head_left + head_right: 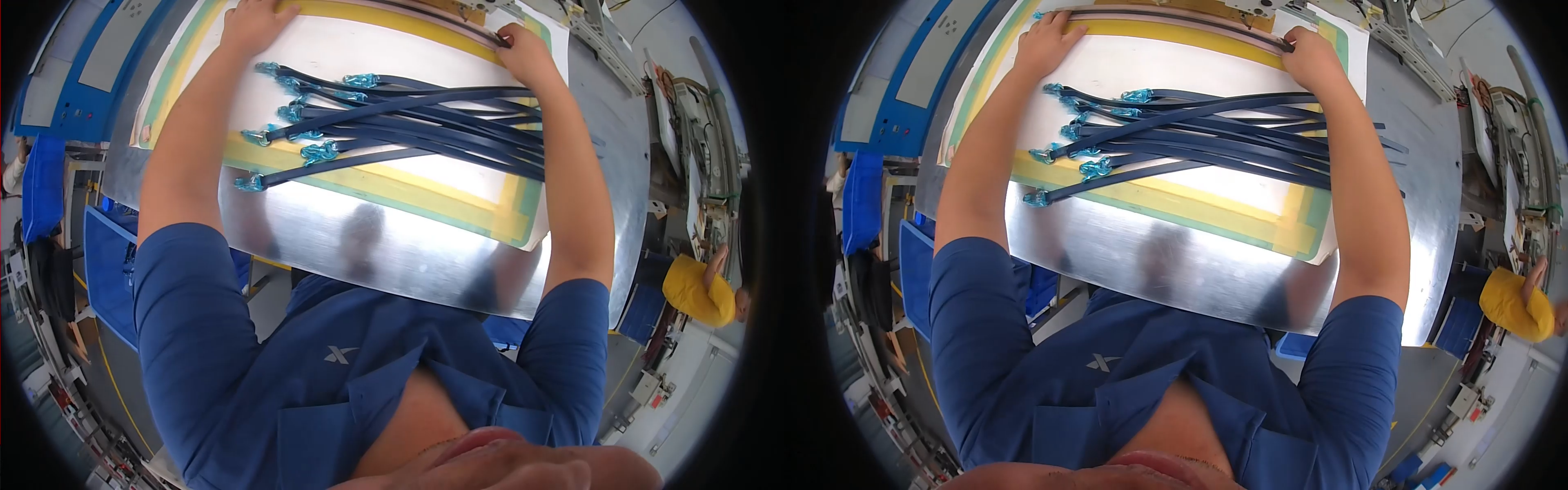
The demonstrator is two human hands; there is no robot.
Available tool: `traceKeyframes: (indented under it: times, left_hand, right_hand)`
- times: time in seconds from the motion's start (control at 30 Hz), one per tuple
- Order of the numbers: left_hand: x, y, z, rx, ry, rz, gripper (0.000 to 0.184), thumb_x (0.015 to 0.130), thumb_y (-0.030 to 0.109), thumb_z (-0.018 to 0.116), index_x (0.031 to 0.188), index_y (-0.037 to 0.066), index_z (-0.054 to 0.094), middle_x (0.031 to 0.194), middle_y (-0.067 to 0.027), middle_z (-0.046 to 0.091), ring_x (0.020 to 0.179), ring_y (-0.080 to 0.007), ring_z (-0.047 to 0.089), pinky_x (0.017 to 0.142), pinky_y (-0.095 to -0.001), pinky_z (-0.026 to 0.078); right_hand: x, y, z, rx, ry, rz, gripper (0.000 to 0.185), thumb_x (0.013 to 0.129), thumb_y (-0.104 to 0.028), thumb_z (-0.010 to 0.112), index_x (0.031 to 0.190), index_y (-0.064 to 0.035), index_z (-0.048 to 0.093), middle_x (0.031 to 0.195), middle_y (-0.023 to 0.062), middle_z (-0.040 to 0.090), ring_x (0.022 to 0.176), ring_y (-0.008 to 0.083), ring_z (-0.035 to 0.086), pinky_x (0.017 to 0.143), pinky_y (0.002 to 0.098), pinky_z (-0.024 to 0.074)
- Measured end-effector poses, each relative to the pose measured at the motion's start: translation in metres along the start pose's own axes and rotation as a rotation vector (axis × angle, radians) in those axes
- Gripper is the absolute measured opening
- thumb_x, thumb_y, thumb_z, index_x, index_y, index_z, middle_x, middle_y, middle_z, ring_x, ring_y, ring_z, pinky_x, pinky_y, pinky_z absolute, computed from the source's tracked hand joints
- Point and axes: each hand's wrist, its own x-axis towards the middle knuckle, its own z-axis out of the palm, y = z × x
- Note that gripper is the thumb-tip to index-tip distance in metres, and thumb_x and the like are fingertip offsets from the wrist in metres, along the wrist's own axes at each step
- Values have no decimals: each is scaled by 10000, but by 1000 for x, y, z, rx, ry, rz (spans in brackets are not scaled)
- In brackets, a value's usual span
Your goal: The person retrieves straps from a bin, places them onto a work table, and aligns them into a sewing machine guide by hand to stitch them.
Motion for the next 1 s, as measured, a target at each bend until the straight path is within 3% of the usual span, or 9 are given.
traceKeyframes:
  times: [0.13, 0.37, 0.47, 0.53, 0.7, 0.77, 0.9, 0.97, 1.0]
  left_hand:
    - [0, -2, 2, -15, 1, -13, 684, 990, 652, 441, 1510, 213, 513, 1520, -98, 538, 1397, -307, 512, 1134, -528, 388]
    - [1, -3, -2, -37, -36, -26, 678, 982, 659, 450, 1491, 219, 532, 1514, -96, 543, 1396, -305, 511, 1123, -529, 393]
    - [0, -2, 1, -48, 29, -13, 673, 978, 658, 457, 1483, 221, 538, 1489, -94, 562, 1384, -308, 521, 1116, -528, 399]
    - [2, -3, -2, -73, 3, -16, 667, 975, 657, 463, 1476, 223, 544, 1471, -96, 574, 1375, -313, 528, 1110, -534, 400]
    - [-1, -4, 1, -62, 23, -8, 674, 974, 657, 463, 1474, 212, 545, 1470, -105, 574, 1371, -317, 530, 1105, -541, 400]
    - [2, -1, 1, -52, 15, -6, 679, 976, 657, 460, 1477, 207, 542, 1475, -108, 569, 1371, -317, 530, 1106, -542, 399]
    - [-2, 11, -5, -52, 17, 3, 691, 983, 648, 462, 1484, 178, 538, 1484, -123, 556, 1371, -333, 524, 1117, -525, 399]
    - [-10, 23, -25, -54, -11, -3, 683, 992, 631, 466, 1488, 166, 535, 1485, -131, 552, 1368, -340, 523, 1124, -516, 399]
    - [-15, 30, -48, -157, -75, -32, 703, 984, 614, 491, 1456, 95, 538, 1473, -172, 542, 1352, -360, 523, 1110, -525, 401]
  right_hand:
    - [10, 2, 10, -88, 36, -28, 339, 872, -129, 663, 1190, -19, 710, 1127, 242, 726, 1055, 407, 693, 937, 440, 552]
    - [2, 2, -5, 15, 165, 84, 330, 895, -130, 664, 1204, -26, 714, 1134, 230, 728, 1050, 384, 703, 929, 437, 554]
    - [-12, 3, -5, 11, 146, 13, 323, 912, -138, 665, 1221, -60, 719, 1156, 209, 726, 1057, 371, 702, 934, 431, 547]
    - [-15, 10, 0, 25, 40, -214, 325, 928, -152, 661, 1241, -88, 718, 1194, 193, 717, 1098, 369, 685, 966, 425, 530]
    - [-23, 26, -6, -20, 4, -84, 295, 959, -136, 619, 1229, -76, 720, 1172, 194, 714, 1083, 380, 670, 983, 411, 517]
    - [-40, 29, -17, -11, -101, -286, 276, 971, -174, 622, 1195, -60, 735, 1156, 186, 718, 1035, 382, 677, 951, 407, 528]
    - [-89, -26, -46, 108, -343, -196, 310, 960, -269, 667, 1160, -46, 746, 1133, 174, 723, 1012, 377, 680, 912, 409, 537]
    - [-104, -60, -51, -211, -457, 47, 420, 906, -388, 739, 1141, -40, 752, 1105, 162, 722, 1016, 365, 681, 885, 417, 540]
    - [-113, -68, -45, -210, -462, 52, 420, 906, -388, 739, 1141, -40, 752, 1105, 162, 722, 1016, 365, 681, 885, 417, 540]
